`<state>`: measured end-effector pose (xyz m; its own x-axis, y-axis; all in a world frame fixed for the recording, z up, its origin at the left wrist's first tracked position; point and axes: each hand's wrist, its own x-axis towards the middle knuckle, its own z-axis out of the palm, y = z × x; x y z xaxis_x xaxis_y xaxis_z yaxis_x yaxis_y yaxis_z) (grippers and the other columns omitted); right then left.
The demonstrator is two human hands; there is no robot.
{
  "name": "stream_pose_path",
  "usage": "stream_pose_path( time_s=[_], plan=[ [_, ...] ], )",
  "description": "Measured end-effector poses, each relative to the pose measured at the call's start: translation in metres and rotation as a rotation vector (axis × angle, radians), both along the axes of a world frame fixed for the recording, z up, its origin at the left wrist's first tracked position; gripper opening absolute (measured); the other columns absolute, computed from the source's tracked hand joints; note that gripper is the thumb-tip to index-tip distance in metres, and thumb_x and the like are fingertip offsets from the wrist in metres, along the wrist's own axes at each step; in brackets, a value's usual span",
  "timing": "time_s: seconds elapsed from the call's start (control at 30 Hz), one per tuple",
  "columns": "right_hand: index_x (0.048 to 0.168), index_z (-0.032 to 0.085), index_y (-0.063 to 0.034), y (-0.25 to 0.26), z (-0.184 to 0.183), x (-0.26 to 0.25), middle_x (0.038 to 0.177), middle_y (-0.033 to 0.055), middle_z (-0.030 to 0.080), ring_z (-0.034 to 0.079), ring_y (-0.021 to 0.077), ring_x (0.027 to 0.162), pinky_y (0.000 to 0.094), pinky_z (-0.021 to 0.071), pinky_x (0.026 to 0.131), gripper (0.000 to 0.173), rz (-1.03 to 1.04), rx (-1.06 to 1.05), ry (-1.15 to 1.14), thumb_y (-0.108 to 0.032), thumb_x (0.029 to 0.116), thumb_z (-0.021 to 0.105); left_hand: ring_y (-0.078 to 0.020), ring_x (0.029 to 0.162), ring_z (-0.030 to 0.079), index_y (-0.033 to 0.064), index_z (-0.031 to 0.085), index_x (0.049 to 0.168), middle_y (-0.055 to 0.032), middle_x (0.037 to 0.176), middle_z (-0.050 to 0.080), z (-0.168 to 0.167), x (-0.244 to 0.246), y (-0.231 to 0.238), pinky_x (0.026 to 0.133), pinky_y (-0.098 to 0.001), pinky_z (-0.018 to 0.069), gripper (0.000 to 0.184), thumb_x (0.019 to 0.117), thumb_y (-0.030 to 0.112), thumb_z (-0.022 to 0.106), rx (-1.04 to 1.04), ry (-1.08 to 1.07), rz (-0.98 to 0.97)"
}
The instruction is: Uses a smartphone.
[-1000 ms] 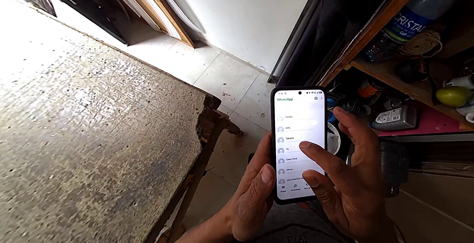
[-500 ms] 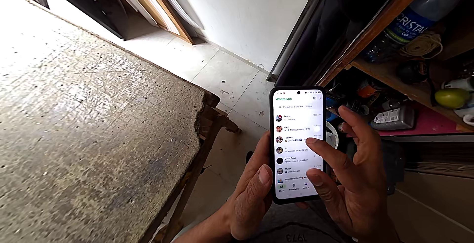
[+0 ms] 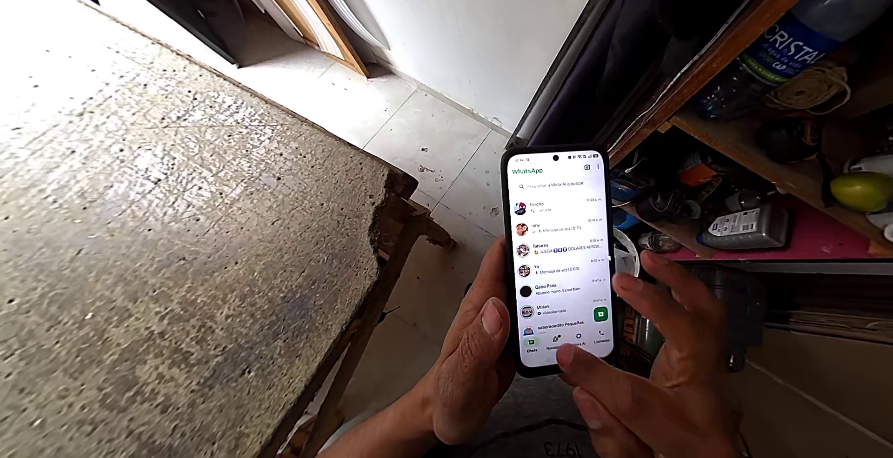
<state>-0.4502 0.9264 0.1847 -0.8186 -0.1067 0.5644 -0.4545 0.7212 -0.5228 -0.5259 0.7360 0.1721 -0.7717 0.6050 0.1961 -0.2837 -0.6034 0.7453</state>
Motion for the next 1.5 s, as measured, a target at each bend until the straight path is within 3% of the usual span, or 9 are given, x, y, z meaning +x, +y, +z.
stream_pose_path(
  time_s=[0.1,0.2,0.4,0.7,1.0,1.13,1.23,1.3,1.5],
  plan=[
    [0.121,0.069,-0.0371,0.004,0.009,-0.004,0.155,-0.0023,0.044,0.025,0.0295,0.153,0.0503,0.0305,0.122,0.030,-0.045,-0.045,-0.016,-0.052,0.1027,0.050,-0.0246,0.126,0.062,0.0186,0.026,0.158,-0.0117,0.144,0.055,-0.002,-0.001,0.001,0.093,-0.0408,0.0610,0.062,0.1076,0.052,0.040,0.029,-0.009,-0.034],
    [0.123,0.067,-0.0357,0.008,0.016,-0.015,0.156,0.0017,0.043,0.026,0.0293,0.153,0.0521,0.0300,0.122,0.035,-0.122,-0.020,-0.021,-0.056,0.1033,0.047,-0.0266,0.126,0.062,0.0193,0.026,0.158,-0.0129,0.144,0.055,-0.004,0.000,0.004,0.087,-0.0407,0.0631,0.061,0.1076,0.050,0.042,0.043,-0.029,-0.066],
    [0.133,0.063,-0.0329,0.013,0.024,-0.037,0.163,0.0116,0.031,0.019,0.0317,0.155,0.0532,0.0271,0.123,0.043,-0.163,0.068,-0.016,-0.057,0.1040,0.044,-0.0261,0.127,0.062,0.0188,0.028,0.157,-0.0122,0.144,0.055,-0.005,0.000,0.006,0.087,-0.0408,0.0634,0.062,0.1067,0.050,0.045,0.046,-0.031,-0.103],
    [0.135,0.064,-0.0287,0.012,0.023,-0.043,0.164,0.0153,0.030,0.020,0.0340,0.155,0.0539,0.0281,0.122,0.046,-0.159,0.051,-0.031,-0.056,0.1044,0.045,-0.0285,0.124,0.063,0.0202,0.029,0.156,-0.0135,0.142,0.056,-0.003,-0.003,0.004,0.082,-0.0419,0.0645,0.060,0.1066,0.050,0.045,0.048,-0.048,-0.113],
    [0.138,0.062,-0.0384,0.001,0.025,-0.050,0.169,0.0124,0.021,0.009,0.0359,0.157,0.0591,0.0157,0.124,0.044,-0.104,0.105,-0.063,-0.059,0.1045,0.041,-0.0186,0.123,0.063,0.0170,0.028,0.157,-0.0077,0.139,0.057,-0.005,-0.003,0.007,0.091,-0.0352,0.0616,0.062,0.1073,0.051,0.042,-0.063,0.062,-0.077],
    [0.139,0.059,-0.0356,0.015,0.031,-0.040,0.168,0.0033,0.025,0.019,0.0285,0.156,0.0507,0.0292,0.123,0.045,-0.171,-0.070,-0.032,-0.058,0.1052,0.041,-0.0273,0.122,0.064,0.0208,0.029,0.157,-0.0127,0.141,0.056,-0.005,-0.004,0.005,0.083,-0.0413,0.0647,0.062,0.1061,0.052,0.045,-0.037,0.018,-0.115],
    [0.139,0.061,-0.0211,0.028,0.025,-0.034,0.162,0.0098,0.036,0.035,0.0295,0.149,0.0494,0.0386,0.118,0.047,-0.207,-0.110,-0.035,-0.051,0.1064,0.044,-0.0317,0.125,0.063,0.0223,0.028,0.158,-0.0147,0.144,0.054,-0.004,-0.004,0.001,0.081,-0.0446,0.0652,0.062,0.1061,0.051,0.046,-0.003,-0.011,-0.133],
    [0.133,0.065,-0.0187,0.030,0.018,-0.027,0.157,0.0108,0.043,0.044,0.0282,0.143,0.0469,0.0459,0.112,0.044,-0.225,-0.117,-0.034,-0.048,0.1067,0.046,-0.0331,0.124,0.063,0.0220,0.029,0.158,-0.0159,0.144,0.055,-0.003,-0.005,-0.001,0.080,-0.0457,0.0652,0.062,0.1057,0.051,0.047,0.017,-0.021,-0.133],
    [0.116,0.071,-0.0227,0.014,0.007,-0.010,0.150,0.0071,0.052,0.047,0.0302,0.142,0.0485,0.0490,0.111,0.031,-0.216,-0.184,-0.039,-0.044,0.1058,0.051,-0.0329,0.124,0.063,0.0190,0.028,0.157,-0.0166,0.143,0.055,0.002,-0.004,-0.003,0.081,-0.0464,0.0645,0.063,0.1058,0.051,0.046,0.040,-0.032,-0.111]
  ],
)
